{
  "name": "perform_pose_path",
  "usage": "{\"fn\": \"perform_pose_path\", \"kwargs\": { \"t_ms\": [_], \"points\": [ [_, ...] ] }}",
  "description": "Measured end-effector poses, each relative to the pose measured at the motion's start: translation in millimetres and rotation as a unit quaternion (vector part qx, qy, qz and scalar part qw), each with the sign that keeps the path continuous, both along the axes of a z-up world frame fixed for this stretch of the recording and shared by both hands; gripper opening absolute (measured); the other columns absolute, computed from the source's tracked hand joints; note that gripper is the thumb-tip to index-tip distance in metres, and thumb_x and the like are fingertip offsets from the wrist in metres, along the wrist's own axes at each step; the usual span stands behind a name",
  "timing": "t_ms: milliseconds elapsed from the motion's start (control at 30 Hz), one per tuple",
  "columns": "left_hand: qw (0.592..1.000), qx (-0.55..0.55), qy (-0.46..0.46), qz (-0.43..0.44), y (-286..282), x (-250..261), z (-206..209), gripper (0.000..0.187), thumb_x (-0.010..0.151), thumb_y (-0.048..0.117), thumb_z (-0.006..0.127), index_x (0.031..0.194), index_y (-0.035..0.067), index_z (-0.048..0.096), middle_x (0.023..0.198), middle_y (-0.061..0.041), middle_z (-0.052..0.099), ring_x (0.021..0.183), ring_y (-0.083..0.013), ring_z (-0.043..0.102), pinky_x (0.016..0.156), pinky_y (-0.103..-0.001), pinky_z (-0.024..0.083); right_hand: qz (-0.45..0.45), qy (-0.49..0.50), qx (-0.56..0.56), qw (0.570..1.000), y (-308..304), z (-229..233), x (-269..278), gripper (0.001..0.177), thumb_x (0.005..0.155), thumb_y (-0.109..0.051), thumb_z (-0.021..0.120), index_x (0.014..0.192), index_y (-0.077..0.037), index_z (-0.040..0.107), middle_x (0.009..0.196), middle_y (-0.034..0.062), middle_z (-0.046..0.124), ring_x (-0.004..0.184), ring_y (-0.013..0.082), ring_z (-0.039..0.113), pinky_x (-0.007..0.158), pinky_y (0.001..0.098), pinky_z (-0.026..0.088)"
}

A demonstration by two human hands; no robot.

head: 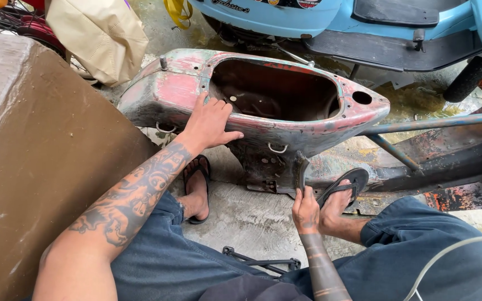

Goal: Scrubbing a metal scooter frame with a wire brush to remove rust and old paint

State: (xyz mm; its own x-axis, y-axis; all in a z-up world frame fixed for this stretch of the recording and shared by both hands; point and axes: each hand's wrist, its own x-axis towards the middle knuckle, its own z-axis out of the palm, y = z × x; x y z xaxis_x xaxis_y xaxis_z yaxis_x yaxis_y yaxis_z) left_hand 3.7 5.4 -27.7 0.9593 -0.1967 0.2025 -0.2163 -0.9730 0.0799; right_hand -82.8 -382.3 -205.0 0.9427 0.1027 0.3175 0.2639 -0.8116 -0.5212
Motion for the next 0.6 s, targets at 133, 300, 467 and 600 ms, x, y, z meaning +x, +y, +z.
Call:
{"fn": "perform_pose_path", "kwargs": {
  "t_ms": [133, 300, 467, 600],
  "points": [
    [1.000, -0.003, 0.004, 0.002, -0.7, -0.4, 2.5, 0.066, 0.078, 0.069, 0.072, 0.101, 0.009, 0.059, 0.102, -0.015, 0.068, 0.108, -0.0298, 0.063, 0.118, -0.056, 0.023, 0.024, -0.060, -0.018, 0.998, 37.0, 51.5, 44.3, 0.018, 0.107, -0.030, 0.051, 0.102, -0.015, 0.059, 0.074, 0.0187, 0.061, 0.069, 0.0465, 0.067, 0.057, 0.0567, 0.055],
    [1.000, -0.002, 0.010, 0.006, -1.5, -0.6, 4.6, 0.065, 0.078, 0.068, 0.073, 0.101, 0.009, 0.059, 0.102, -0.014, 0.068, 0.109, -0.0292, 0.063, 0.119, -0.056, 0.023, 0.059, -0.102, 0.057, 0.991, 71.9, 134.2, 84.1, 0.018, 0.110, -0.030, 0.050, 0.105, -0.015, 0.058, 0.079, 0.0187, 0.061, 0.073, 0.0494, 0.065, 0.054, 0.0594, 0.052],
    [1.000, 0.001, 0.009, 0.005, -0.5, -0.3, 3.9, 0.066, 0.079, 0.071, 0.071, 0.101, 0.009, 0.059, 0.102, -0.014, 0.068, 0.108, -0.0291, 0.063, 0.119, -0.056, 0.022, 0.018, -0.060, 0.019, 0.998, 35.1, 40.6, 45.8, 0.018, 0.108, -0.029, 0.052, 0.103, -0.012, 0.057, 0.076, 0.0217, 0.063, 0.071, 0.0490, 0.067, 0.059, 0.0605, 0.054],
    [1.000, 0.002, 0.007, 0.000, -0.1, -0.7, 4.5, 0.065, 0.079, 0.070, 0.071, 0.100, 0.009, 0.059, 0.101, -0.015, 0.068, 0.107, -0.0296, 0.064, 0.118, -0.056, 0.024, -0.007, 0.014, 0.038, 0.999, 8.6, 1.2, 3.2, 0.019, 0.107, -0.025, 0.052, 0.104, -0.007, 0.056, 0.072, 0.0231, 0.062, 0.068, 0.0511, 0.065, 0.053, 0.0610, 0.054]
  ]
}}
